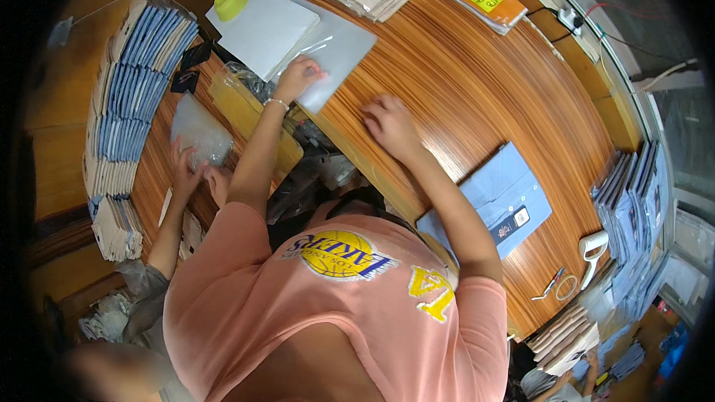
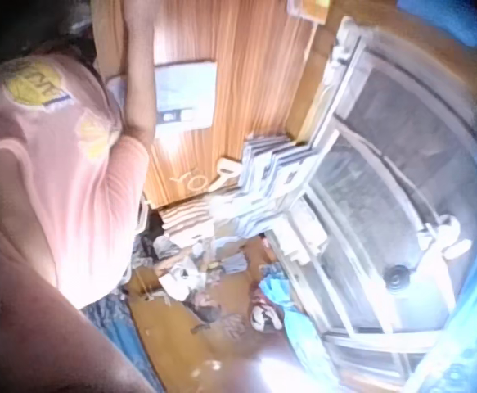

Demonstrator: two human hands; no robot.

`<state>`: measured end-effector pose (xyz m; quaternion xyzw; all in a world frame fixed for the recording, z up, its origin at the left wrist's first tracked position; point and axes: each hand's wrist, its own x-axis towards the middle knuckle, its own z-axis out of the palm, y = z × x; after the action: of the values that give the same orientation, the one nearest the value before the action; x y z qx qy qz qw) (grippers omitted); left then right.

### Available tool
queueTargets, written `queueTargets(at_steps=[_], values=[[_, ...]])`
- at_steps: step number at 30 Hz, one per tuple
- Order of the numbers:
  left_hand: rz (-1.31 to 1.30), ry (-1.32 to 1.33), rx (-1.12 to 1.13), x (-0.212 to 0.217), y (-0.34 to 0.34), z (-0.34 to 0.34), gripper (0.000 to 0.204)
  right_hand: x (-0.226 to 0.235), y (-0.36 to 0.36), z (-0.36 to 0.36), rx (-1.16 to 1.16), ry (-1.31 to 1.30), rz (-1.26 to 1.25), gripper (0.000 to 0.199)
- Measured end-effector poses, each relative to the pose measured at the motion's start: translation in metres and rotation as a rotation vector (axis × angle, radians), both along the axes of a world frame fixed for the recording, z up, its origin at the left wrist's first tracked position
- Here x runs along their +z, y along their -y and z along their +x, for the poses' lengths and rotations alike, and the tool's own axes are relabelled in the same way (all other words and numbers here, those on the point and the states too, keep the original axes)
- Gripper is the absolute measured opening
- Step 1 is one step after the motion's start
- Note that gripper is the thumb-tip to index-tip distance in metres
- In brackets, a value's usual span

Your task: The person lays a shirt flat on a table, uses a cardboard template to fold the sleeves and body, applies stickers and tags, and then places the folded shirt into a plastic bag.

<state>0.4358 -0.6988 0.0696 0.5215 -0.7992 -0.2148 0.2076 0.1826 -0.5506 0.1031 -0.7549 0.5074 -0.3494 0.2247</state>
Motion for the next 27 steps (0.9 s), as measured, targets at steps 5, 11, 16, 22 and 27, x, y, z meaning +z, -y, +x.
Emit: queueTargets(at_steps=[5,11,16,22,27], values=[[-0.053,-0.026,0.009,-0.007,-0.004,0.006,0.026,-0.028,0.067,0.075,-0.028,0.023,0.001,0.024],[-0.108,0.004,-0.024,-0.005,-0.007,0.008,0.019,-0.036,0.077,0.096,-0.103,0.087,-0.087,0.030],[0.003,-0.080,-0.029,-0.007,0.001,0.014,0.017,-0.034,0.087,0.098,-0.159,0.216,-0.144,0.036],[-0.039,-0.087,0.055,-0.010,-0.005,0.010,0.024,-0.053,0.103,0.098,-0.242,0.432,0.025,0.039],[0.221,-0.284,0.159,0.011,-0.009,-0.010,0.028,-0.066,0.122,0.090,-0.305,0.560,0.228,0.044]])
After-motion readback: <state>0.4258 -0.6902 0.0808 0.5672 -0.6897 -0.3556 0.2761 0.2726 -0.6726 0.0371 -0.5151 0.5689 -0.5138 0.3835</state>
